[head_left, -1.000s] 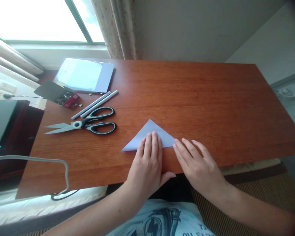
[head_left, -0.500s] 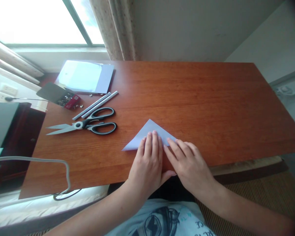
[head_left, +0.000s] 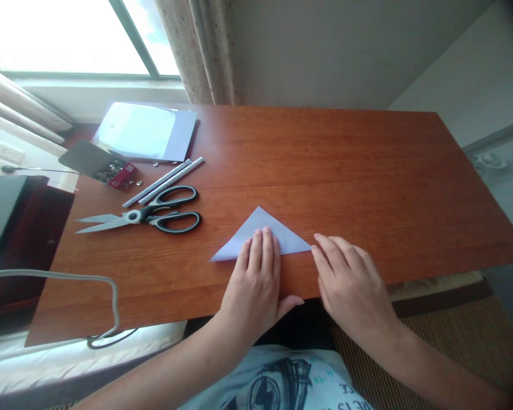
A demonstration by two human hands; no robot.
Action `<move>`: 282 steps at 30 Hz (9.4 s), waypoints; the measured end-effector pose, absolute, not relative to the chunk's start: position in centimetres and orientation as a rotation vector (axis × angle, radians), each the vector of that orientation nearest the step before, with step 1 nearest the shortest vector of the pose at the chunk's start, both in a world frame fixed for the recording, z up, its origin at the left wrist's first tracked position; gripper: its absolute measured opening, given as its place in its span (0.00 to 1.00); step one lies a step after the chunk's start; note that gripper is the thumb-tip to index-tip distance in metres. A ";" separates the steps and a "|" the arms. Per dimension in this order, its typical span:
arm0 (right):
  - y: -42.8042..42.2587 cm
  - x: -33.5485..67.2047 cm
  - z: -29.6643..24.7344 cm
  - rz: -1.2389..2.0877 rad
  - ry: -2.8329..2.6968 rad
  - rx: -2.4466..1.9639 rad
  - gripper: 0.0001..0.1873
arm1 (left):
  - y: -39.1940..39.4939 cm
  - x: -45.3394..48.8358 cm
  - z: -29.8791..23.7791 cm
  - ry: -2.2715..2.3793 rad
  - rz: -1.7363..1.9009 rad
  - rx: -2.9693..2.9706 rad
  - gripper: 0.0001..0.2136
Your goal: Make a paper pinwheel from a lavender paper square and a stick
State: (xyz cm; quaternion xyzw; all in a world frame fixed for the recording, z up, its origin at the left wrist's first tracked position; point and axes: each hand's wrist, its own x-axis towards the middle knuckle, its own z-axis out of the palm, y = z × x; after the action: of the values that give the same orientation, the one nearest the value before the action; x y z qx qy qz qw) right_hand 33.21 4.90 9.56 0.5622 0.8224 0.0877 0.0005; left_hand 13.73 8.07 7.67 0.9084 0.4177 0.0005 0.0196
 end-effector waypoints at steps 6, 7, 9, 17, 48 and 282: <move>6.4 31.4 7.8 0.038 2.835 1.618 0.26 | 7.9 13.7 7.5 1.282 0.006 2.836 0.51; 6.3 31.4 7.4 0.022 2.845 1.597 0.27 | 7.9 13.7 7.5 1.280 0.004 2.836 0.51; 6.1 31.6 7.0 0.024 2.854 1.566 0.28 | 7.9 13.7 7.4 1.279 0.002 2.839 0.51; 5.9 31.4 7.8 0.101 2.809 1.490 0.29 | 8.3 12.9 7.7 1.184 -0.065 2.895 0.55; 6.6 31.5 7.9 0.087 2.840 1.515 0.25 | 4.9 3.0 8.4 1.461 -0.057 2.815 0.38; 11.7 31.7 6.2 -0.327 2.950 1.709 0.21 | 12.4 8.0 7.3 1.062 0.313 2.578 0.21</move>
State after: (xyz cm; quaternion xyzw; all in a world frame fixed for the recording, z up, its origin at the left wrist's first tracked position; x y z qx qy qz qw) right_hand 31.67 11.73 6.19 0.4941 0.8526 -0.0946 -0.1412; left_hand 8.00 12.39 7.26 0.9059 0.3732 0.1101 0.1673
